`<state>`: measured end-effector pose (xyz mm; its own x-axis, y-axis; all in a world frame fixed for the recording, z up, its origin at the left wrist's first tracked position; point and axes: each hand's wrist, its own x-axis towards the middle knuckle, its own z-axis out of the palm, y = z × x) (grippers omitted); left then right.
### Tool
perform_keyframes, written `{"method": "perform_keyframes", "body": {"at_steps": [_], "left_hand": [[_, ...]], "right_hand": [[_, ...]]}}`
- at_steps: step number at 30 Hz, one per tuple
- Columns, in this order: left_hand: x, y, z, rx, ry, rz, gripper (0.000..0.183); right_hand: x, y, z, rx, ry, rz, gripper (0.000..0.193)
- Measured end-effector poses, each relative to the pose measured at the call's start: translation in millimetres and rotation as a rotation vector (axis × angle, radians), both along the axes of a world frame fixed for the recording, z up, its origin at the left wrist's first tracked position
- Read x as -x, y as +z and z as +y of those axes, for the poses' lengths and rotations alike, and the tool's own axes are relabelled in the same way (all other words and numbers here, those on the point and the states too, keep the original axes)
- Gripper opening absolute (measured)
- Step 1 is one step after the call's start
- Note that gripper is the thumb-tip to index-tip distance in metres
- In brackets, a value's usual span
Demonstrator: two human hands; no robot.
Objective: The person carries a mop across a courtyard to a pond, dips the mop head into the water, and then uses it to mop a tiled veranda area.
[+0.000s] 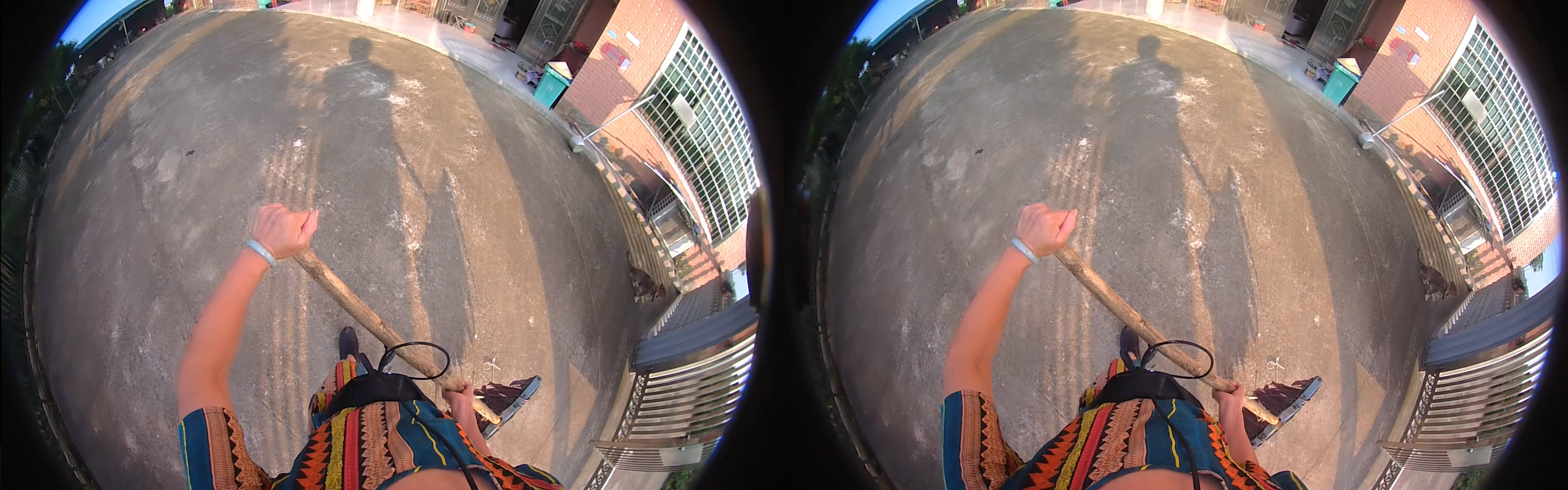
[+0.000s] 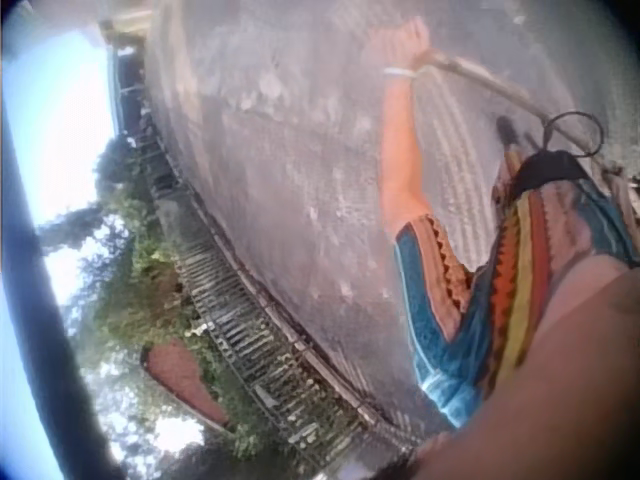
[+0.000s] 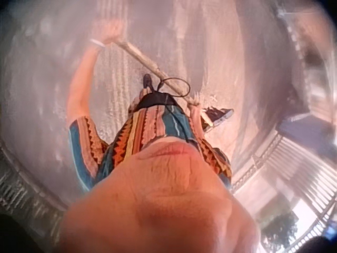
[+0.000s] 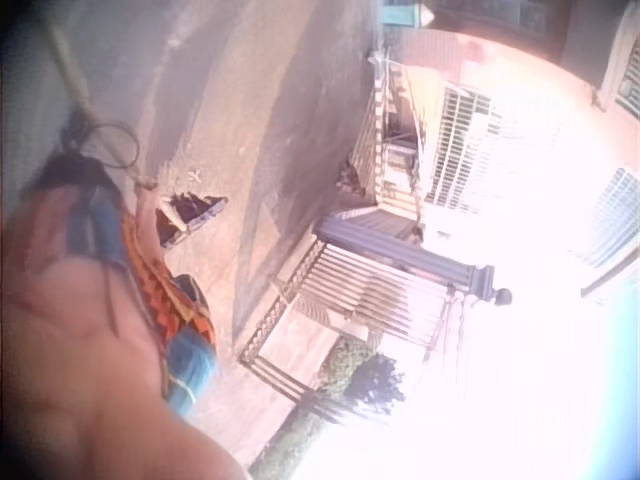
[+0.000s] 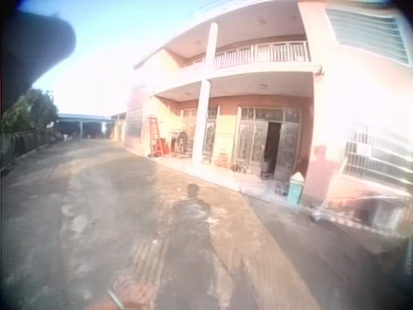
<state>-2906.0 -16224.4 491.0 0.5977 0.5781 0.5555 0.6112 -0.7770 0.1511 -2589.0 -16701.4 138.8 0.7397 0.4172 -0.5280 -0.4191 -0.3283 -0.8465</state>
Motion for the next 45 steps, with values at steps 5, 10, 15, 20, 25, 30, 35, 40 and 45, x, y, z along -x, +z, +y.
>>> {"method": "perform_keyframes", "body": {"at_steps": [5,10,15,20,25,30,35,40,45], "left_hand": [[-47.0,23.2,149.8,0.046,-0.027,0.033,0.043],[-126.0,25.4,278.8,0.078,-0.090,0.113,0.044],[-217.3,9.0,410.6,0.117,-0.107,0.161,0.044],[-299.5,23.3,543.4,0.102,-0.074,0.240,0.048],[-372.6,35.3,667.0,0.088,-0.110,0.174,0.044],[-426.6,28.2,806.2,0.033,-0.149,0.072,0.041],[-497.8,15.4,959.0,-0.008,-0.210,-0.039,0.043],[-564.7,41.1,1091.4,0.070,-0.219,0.063,0.045],[-646.0,44.3,1202.2,0.125,-0.273,0.131,0.043]], "right_hand": [[3.9,100.8,162.4,0.315,0.227,-0.154,0.031],[-36.9,137.8,278.6,0.261,0.356,0.003,0.031],[-121.4,132.4,420.9,0.504,0.399,0.169,0.027],[-199.5,112.7,552.2,0.523,0.225,0.132,0.035],[-271.5,94.2,656.4,0.129,-0.033,0.165,0.023],[-355.2,50.2,801.8,-0.453,-1.168,1.032,0.034],[-400.3,56.7,913.7,0.077,-0.082,0.025,0.025],[-417.5,154.5,1054.0,0.386,0.330,-0.394,0.007],[-468.8,148.7,1156.9,0.335,0.525,-0.374,0.011]]}}
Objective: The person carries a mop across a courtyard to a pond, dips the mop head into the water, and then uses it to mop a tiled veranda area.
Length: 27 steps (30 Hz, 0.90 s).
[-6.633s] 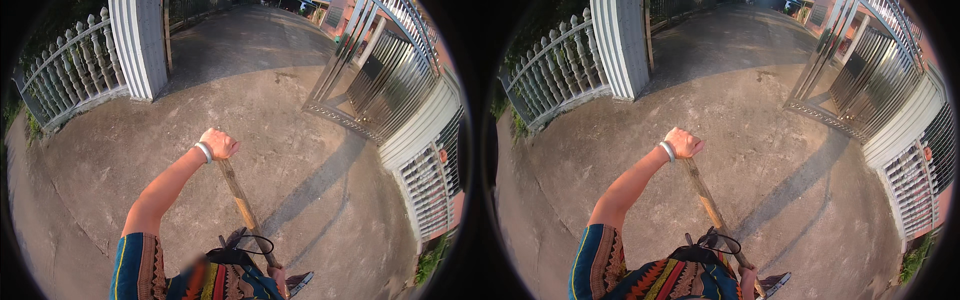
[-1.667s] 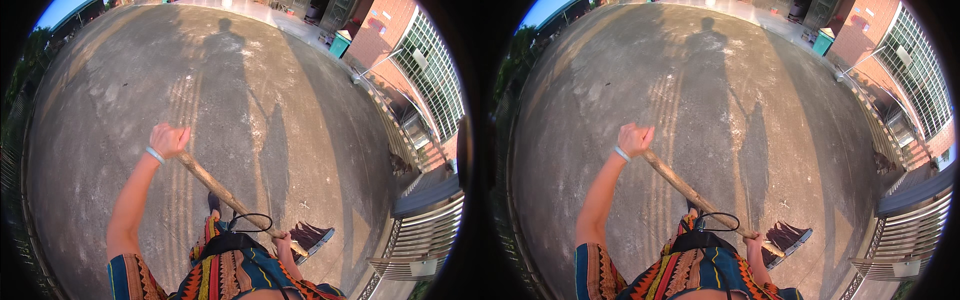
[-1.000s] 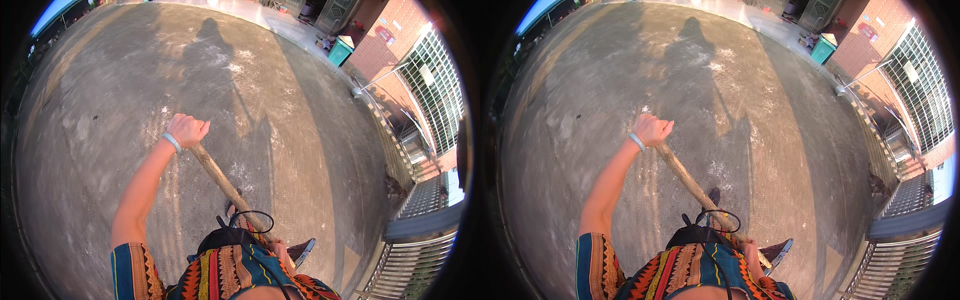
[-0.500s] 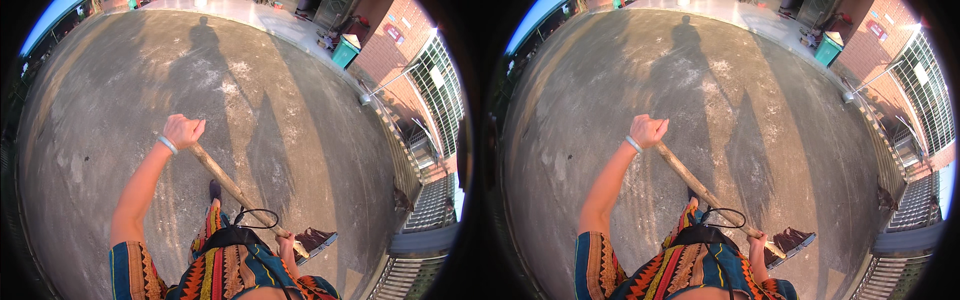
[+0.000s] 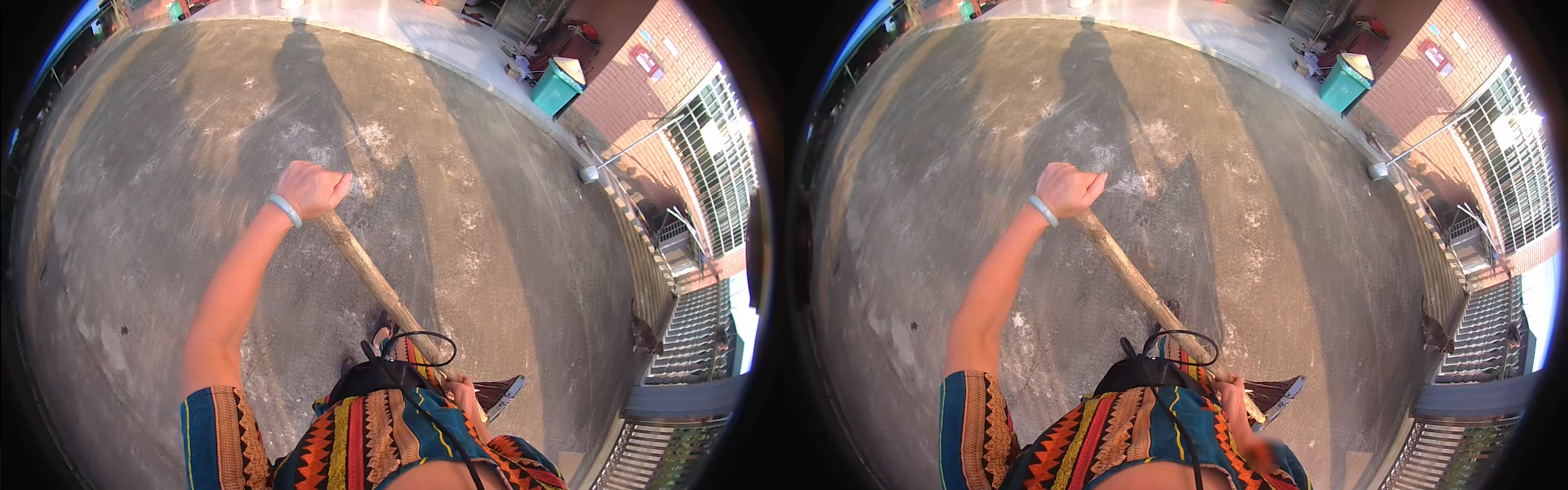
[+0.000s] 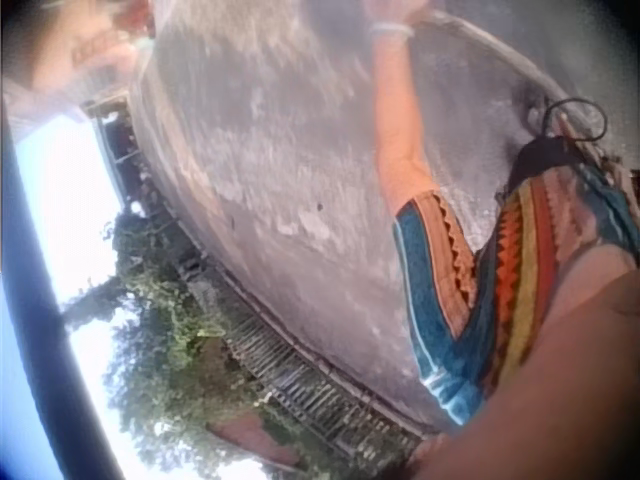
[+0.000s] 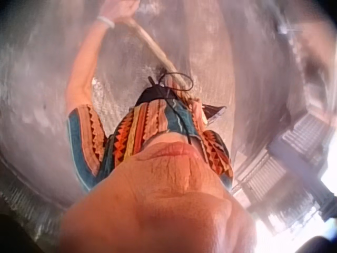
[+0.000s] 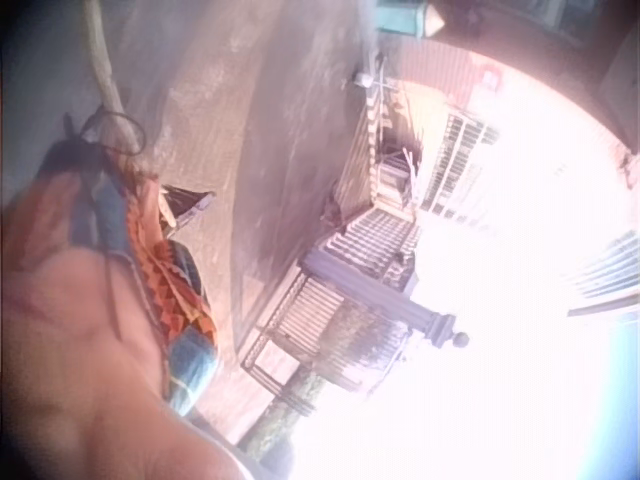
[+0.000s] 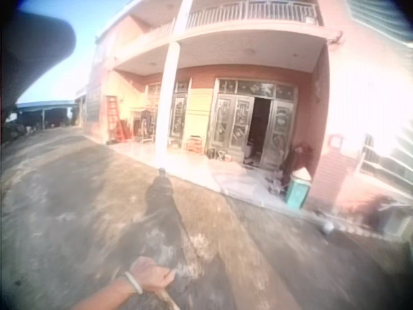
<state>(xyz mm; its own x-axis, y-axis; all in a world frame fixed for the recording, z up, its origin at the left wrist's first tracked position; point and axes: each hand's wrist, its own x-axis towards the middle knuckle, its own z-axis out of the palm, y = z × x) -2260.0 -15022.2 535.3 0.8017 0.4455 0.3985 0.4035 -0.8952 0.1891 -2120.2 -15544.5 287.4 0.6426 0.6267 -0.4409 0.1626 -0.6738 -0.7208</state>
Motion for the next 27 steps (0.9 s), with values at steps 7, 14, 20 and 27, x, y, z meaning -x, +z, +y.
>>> {"method": "perform_keyframes", "body": {"at_steps": [7,14,20,27], "left_hand": [[-141.3,-0.9,177.1,-0.092,0.024,0.058,0.045],[-246.1,17.9,336.2,-0.096,0.029,-0.020,0.042],[-329.7,-2.0,484.6,0.013,0.089,0.016,0.043],[-463.8,3.4,708.3,-0.020,0.050,0.007,0.044]], "right_hand": [[-149.6,-40.5,190.8,0.151,-0.093,0.190,0.018],[-242.8,-18.3,355.9,-0.125,-0.332,0.191,0.019],[-377.5,-89.4,514.1,-0.705,-1.719,1.208,0.018],[-459.5,28.7,741.1,-0.100,-0.496,0.222,0.041]]}}
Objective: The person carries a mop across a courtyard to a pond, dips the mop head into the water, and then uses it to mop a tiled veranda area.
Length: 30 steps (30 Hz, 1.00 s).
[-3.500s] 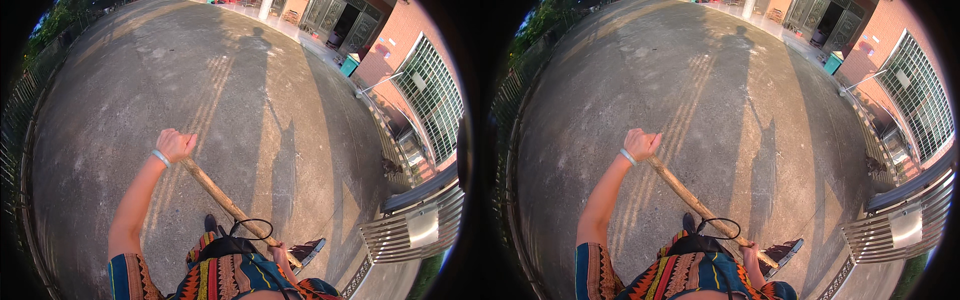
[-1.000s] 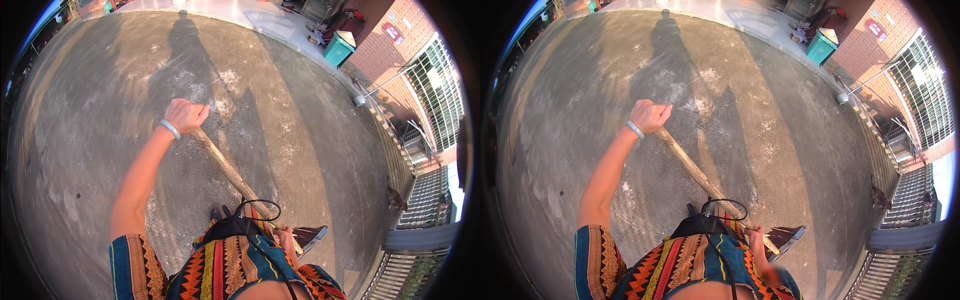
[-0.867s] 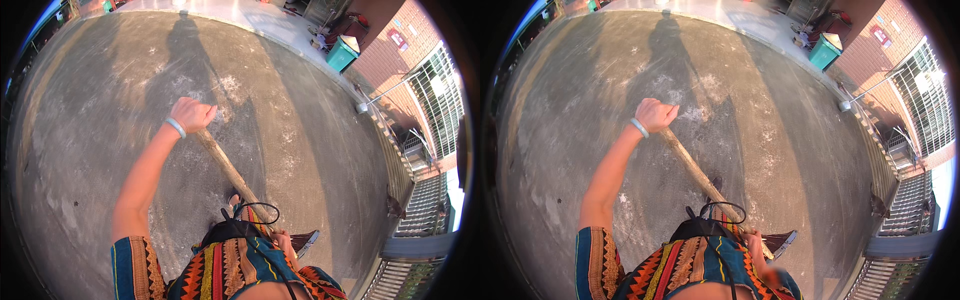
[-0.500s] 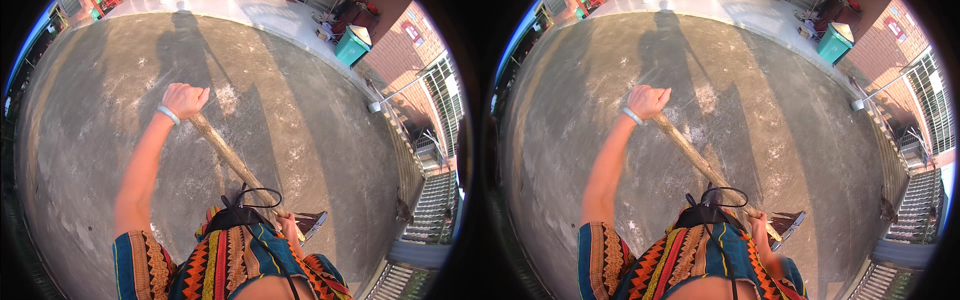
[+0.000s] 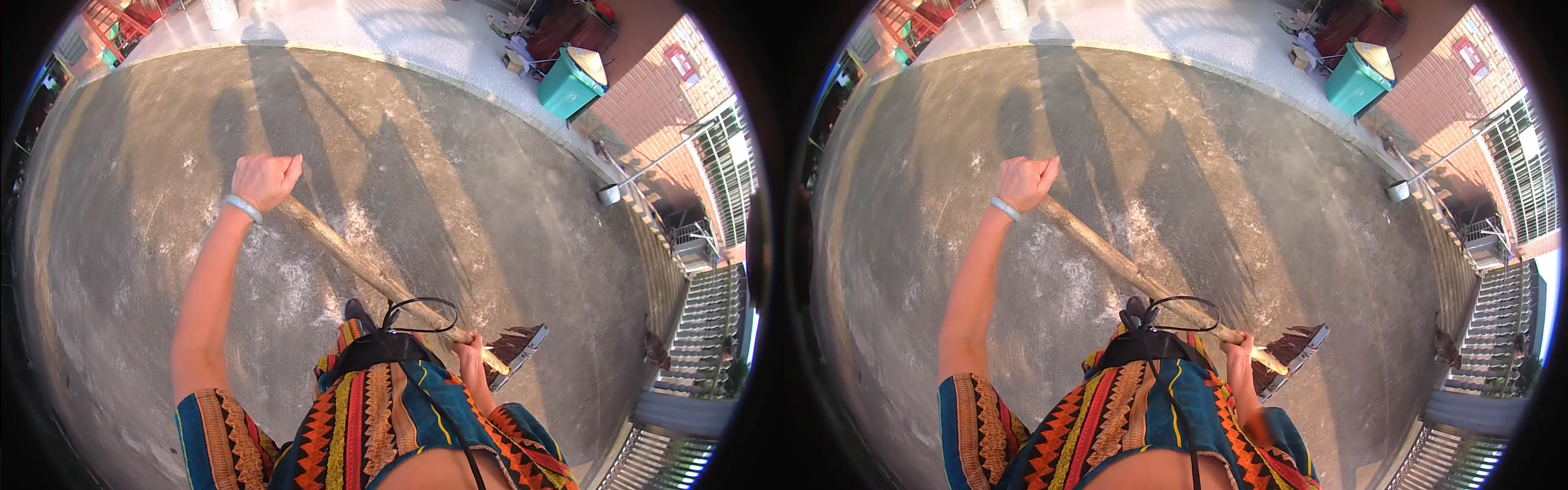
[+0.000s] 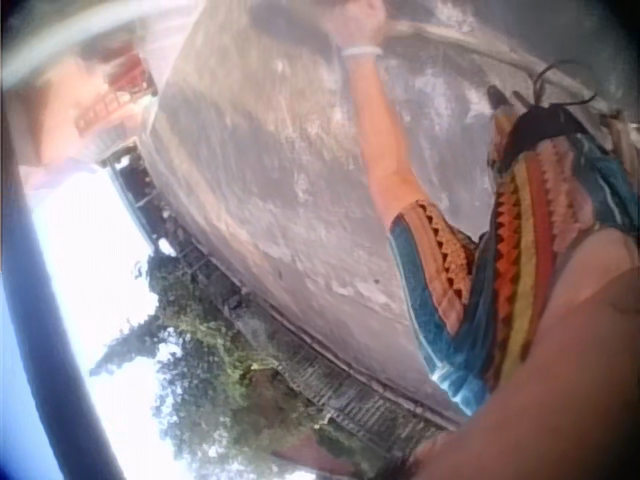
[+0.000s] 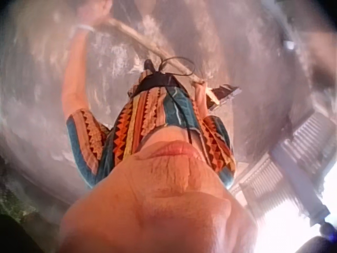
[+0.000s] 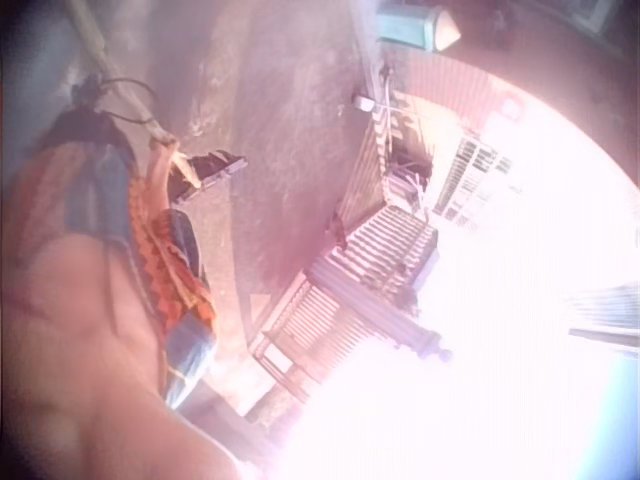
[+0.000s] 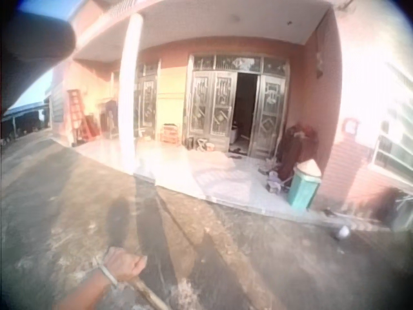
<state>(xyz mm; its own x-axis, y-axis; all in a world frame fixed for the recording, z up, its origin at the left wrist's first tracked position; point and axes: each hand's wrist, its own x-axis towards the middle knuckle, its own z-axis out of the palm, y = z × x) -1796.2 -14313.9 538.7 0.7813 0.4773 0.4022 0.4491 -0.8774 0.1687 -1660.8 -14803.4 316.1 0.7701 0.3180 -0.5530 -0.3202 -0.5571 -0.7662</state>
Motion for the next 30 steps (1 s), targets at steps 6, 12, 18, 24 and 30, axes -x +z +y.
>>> {"method": "perform_keyframes", "body": {"at_steps": [6,12,18,24,30], "left_hand": [[-125.1,13.1,136.7,-0.002,-0.007,0.096,0.043],[-226.1,-8.9,248.3,0.021,0.168,0.304,0.043],[-260.1,-12.5,356.4,0.354,0.584,0.487,0.054],[-292.5,-41.3,390.9,0.847,0.605,0.457,0.066],[-385.7,-127.0,425.4,1.119,0.536,0.302,0.058]], "right_hand": [[-108.8,-74.9,93.7,0.100,0.170,0.020,0.038],[-256.7,-124.8,244.7,0.213,-0.057,0.461,0.043],[-426.7,-117.7,433.1,-0.315,-1.097,1.042,0.013],[-625.5,-102.7,582.1,-0.459,-0.902,0.911,0.016],[-804.5,-55.8,764.3,-0.757,-0.639,0.568,0.008]]}}
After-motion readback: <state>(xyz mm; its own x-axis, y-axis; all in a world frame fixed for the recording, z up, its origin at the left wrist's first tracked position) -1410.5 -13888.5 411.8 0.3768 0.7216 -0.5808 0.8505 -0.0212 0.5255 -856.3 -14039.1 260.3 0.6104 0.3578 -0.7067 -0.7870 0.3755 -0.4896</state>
